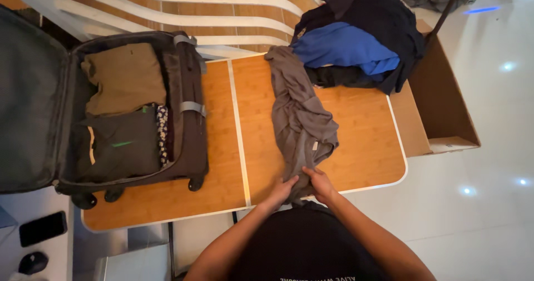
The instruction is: The person folds several pieces of clothing, including grey pants, a green shirt, and a brown shirt, by hand on a wooden table and then places them inside an open suitcase.
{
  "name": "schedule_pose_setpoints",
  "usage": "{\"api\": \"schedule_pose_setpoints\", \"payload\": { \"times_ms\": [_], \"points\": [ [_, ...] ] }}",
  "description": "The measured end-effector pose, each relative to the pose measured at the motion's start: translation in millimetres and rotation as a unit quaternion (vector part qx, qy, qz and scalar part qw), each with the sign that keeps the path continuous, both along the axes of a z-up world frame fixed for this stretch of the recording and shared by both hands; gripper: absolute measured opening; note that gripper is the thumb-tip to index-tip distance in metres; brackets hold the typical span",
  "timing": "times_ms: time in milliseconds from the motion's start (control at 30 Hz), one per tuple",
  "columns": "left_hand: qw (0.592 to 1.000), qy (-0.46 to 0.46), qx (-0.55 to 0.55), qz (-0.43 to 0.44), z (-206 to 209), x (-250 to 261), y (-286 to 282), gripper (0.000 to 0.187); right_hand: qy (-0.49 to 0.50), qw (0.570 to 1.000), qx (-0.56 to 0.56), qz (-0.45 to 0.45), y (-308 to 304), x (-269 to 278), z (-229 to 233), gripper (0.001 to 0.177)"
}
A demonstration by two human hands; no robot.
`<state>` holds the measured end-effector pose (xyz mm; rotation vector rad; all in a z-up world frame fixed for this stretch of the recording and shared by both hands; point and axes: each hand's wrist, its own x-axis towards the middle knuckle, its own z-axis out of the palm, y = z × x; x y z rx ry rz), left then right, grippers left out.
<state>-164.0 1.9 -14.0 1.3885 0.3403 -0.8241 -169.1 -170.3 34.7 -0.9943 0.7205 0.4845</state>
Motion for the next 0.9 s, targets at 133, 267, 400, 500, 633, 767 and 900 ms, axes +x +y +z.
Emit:
{"api": "schedule_pose_setpoints", "payload": {
  "times_ms": [133,267,400,500,633,767,900],
  "points": [
    [0.994,-0.036,0.100,-0.012,34.3,0.0,12.3,0.059,0.003,0.997,-0.081,0.005,0.9,-13.5,5.5,0.025],
    [0.922,-0.265,0.281,-0.022,90.7,-6.0,20.6,0.071,-0.056,0.964,-0.247,0.076,2.5,-19.7,37.4,0.041],
    [0.804,-0.468,0.367,0.006,158.7,-11.8,22.5,0.102,-0.068,0.948,-0.285,0.121,5.6,-21.4,85.1,0.046],
    [0.822,-0.538,0.180,-0.049,198.0,-17.6,25.8,0.097,-0.187,0.942,-0.255,0.110,10.1,-21.0,110.1,0.044],
    [0.920,-0.385,0.022,-0.069,217.7,-17.6,10.3,0.068,-0.380,0.846,-0.350,0.134,15.1,-19.0,165.3,0.040],
    [0.960,-0.266,0.088,0.016,206.2,-5.5,-16.3,0.046,-0.503,0.803,-0.301,0.112,6.8,-19.8,209.5,0.024],
    [0.915,-0.375,-0.004,0.152,190.6,13.7,-58.0,0.027,-0.452,0.843,-0.293,0.002,-22.7,-15.4,157.9,0.025]
  ]
}}
